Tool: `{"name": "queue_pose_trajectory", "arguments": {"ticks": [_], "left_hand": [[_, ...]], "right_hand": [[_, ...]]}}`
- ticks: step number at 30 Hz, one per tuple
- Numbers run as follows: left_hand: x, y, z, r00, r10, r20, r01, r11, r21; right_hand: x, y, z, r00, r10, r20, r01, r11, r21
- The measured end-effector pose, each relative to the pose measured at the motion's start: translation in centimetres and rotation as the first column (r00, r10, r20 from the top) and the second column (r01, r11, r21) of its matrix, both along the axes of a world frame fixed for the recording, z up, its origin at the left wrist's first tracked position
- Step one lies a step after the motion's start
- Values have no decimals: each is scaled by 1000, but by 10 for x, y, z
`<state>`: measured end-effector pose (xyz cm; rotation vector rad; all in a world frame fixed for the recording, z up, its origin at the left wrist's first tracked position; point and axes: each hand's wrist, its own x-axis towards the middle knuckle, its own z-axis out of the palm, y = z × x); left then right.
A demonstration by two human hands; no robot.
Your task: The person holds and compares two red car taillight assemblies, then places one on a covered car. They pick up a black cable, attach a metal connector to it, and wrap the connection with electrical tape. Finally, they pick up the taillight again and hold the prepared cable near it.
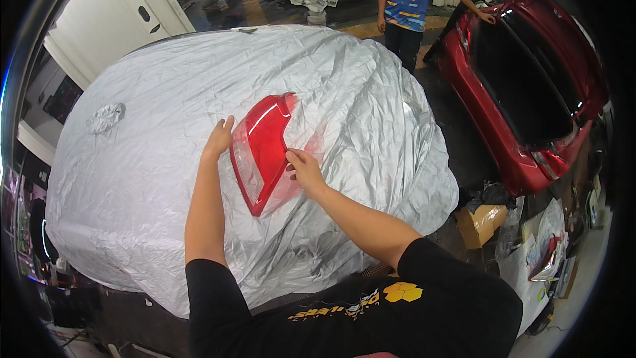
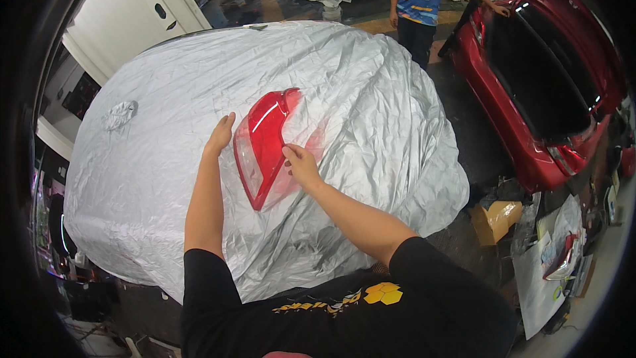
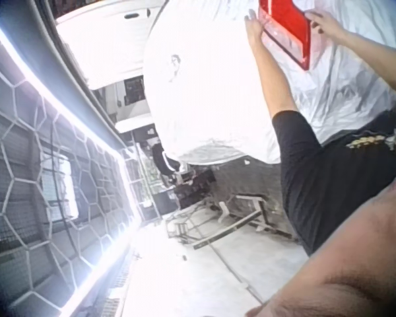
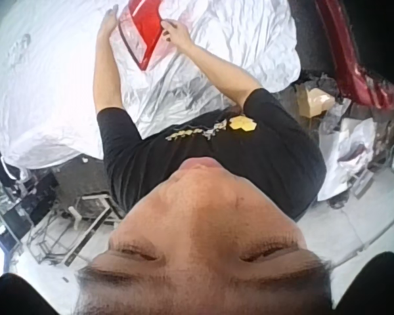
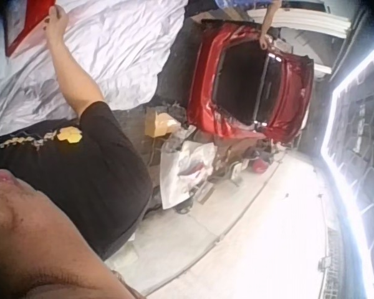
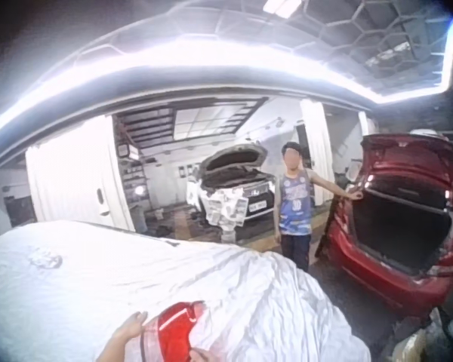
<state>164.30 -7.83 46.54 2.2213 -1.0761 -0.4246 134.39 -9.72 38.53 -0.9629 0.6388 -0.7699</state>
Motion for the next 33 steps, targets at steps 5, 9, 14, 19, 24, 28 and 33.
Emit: {"name": "queue_pose_trajectory", "arguments": {"ticks": [5, 9, 14, 19, 24, 28, 33], "left_hand": [[-29, 11, 23, 999, -28, 21, 29, 999, -25], [53, 65, 1, 809, -314, 497, 305, 947, 102], [-45, 29, -14, 938, 31, -346, 29, 985, 167], [-35, 47, -37, 943, 17, -331, 31, 990, 139], [-40, 41, -50, 909, -26, -416, 101, 982, 160], [-55, 44, -51, 915, -25, -403, 94, 984, 150], [-81, 46, -43, 962, 27, -273, 9, 992, 130]], "right_hand": [[-4, -5, -8, 993, -86, -76, 81, 994, -72], [26, 5, -28, 977, -208, -45, 189, 944, -272], [-8, -29, -53, 979, -185, -90, 164, 965, -206], [2, -22, -32, 992, -124, -5, 122, 987, -103], [0, -22, -36, 984, -177, 9, 176, 970, -167], [-17, -18, -29, 997, -66, 39, 71, 987, -142], [-30, -27, -27, 1000, 7, -14, -7, 1000, 3]]}}
